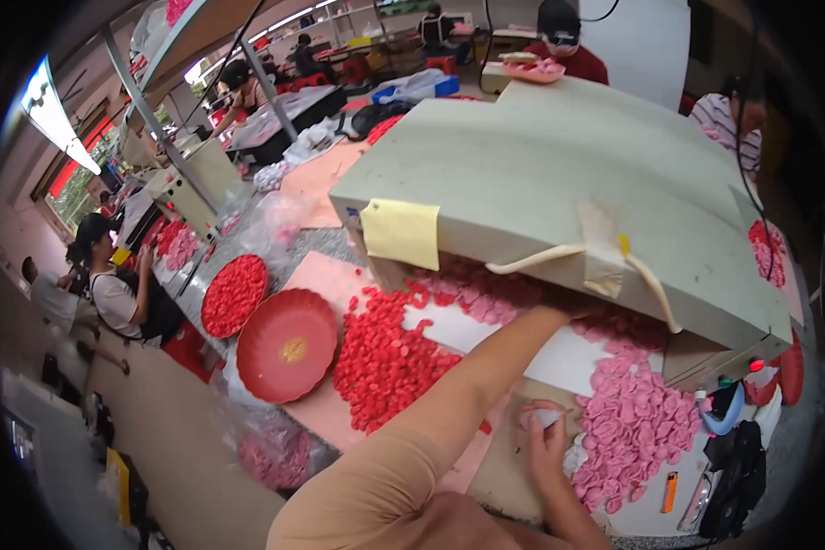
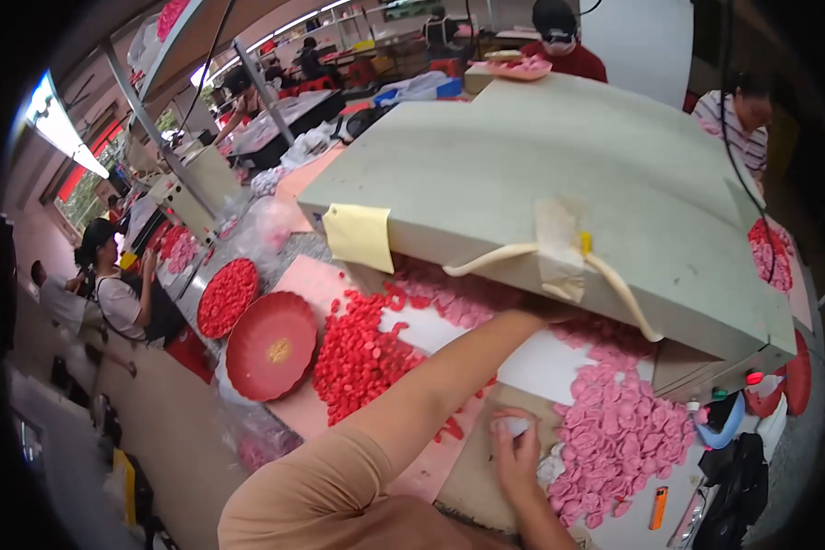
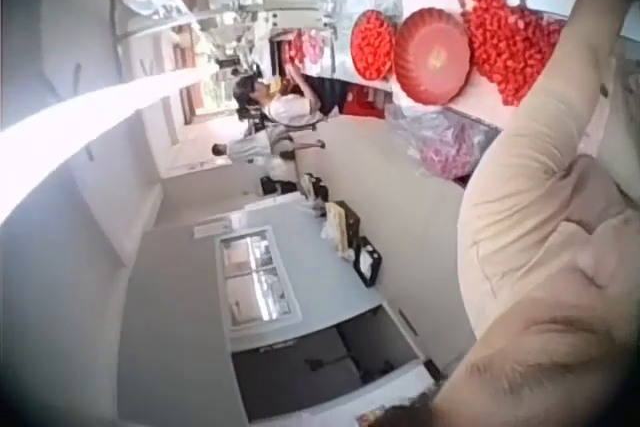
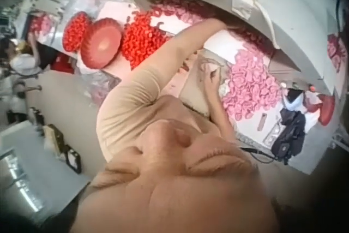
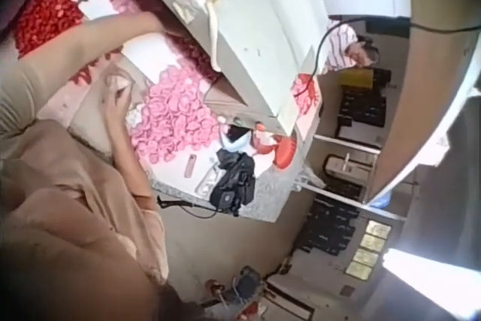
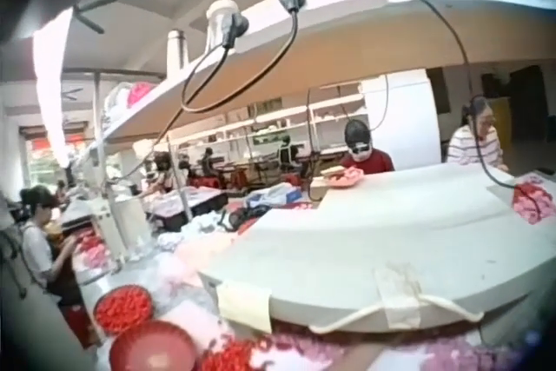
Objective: Assembling small pink plastic toy components at a factory workbench.
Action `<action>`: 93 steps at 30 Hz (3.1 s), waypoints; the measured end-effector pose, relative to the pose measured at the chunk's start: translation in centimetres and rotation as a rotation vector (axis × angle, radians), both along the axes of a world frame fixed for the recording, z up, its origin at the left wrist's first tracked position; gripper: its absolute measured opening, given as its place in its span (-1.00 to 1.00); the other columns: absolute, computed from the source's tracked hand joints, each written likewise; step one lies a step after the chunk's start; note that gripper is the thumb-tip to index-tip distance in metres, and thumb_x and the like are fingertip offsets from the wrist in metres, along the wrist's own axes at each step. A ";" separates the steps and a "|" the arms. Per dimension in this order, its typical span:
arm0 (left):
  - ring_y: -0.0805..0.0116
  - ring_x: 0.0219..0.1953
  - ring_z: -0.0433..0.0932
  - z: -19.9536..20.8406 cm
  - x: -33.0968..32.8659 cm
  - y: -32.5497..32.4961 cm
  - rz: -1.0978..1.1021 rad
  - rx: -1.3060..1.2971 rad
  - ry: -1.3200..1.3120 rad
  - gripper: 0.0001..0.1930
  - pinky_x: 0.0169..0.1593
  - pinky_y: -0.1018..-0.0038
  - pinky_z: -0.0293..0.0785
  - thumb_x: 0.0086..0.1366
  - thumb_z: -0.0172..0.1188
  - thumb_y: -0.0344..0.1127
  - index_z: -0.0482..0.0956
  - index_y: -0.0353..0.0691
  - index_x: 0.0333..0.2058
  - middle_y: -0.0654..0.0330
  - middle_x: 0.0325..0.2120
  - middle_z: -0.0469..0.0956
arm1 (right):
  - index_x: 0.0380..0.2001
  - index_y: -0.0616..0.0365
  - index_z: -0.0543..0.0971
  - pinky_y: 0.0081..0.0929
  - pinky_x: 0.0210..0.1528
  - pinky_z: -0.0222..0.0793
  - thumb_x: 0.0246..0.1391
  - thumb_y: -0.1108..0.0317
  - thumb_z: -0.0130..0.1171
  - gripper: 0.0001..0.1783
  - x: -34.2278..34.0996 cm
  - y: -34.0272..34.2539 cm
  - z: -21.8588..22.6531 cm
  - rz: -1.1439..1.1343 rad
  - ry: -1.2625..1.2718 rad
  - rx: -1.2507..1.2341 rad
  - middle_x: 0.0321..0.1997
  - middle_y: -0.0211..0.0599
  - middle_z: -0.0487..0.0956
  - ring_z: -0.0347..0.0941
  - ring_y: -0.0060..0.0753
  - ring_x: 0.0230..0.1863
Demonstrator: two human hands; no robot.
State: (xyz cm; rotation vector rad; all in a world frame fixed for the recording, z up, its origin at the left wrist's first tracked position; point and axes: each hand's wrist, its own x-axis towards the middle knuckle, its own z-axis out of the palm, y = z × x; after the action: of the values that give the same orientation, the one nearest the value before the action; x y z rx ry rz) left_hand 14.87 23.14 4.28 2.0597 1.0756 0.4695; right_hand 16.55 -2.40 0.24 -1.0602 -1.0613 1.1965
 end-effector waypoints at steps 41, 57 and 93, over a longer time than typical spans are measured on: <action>0.14 -0.17 0.45 -2.4 -9.9 -22.0 0.129 0.334 -0.698 -0.76 -0.07 0.30 0.34 0.32 -0.13 -0.27 0.45 -0.19 -0.16 0.10 -0.23 0.44 | 0.13 0.23 0.22 -0.39 -0.12 0.32 0.06 0.27 0.13 -0.41 3.8 5.1 -7.4 0.016 0.159 0.028 -0.15 -0.29 0.41 0.34 -0.31 -0.12; 0.65 -0.48 0.37 -3.2 -7.9 -22.7 0.073 -0.534 -0.995 -0.78 -0.39 0.70 0.31 0.30 0.01 -0.33 0.42 -0.24 -0.11 0.34 -0.44 0.46 | -0.07 0.19 0.29 -0.66 -0.39 0.33 0.18 0.30 -0.05 -0.70 0.7 4.3 -1.3 -0.191 0.023 -0.100 -0.28 -0.31 0.45 0.38 -0.59 -0.42; 0.44 -0.25 0.41 -1.0 -17.0 -17.5 0.216 -0.822 -1.792 -0.63 -0.17 0.53 0.37 0.30 -0.05 -0.39 0.24 -0.20 0.09 0.16 -0.12 0.42 | -0.33 0.13 0.51 -0.44 -0.29 0.36 -0.23 0.46 0.28 -0.71 -1.2 5.2 -0.2 -0.060 -1.061 0.436 -0.37 -0.33 0.45 0.44 -0.32 -0.29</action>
State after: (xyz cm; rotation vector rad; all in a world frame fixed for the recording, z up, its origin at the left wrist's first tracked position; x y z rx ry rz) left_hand -2.09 5.61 3.31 0.2872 0.1783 1.2884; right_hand 15.35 2.83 0.04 -1.3665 -1.9588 0.2361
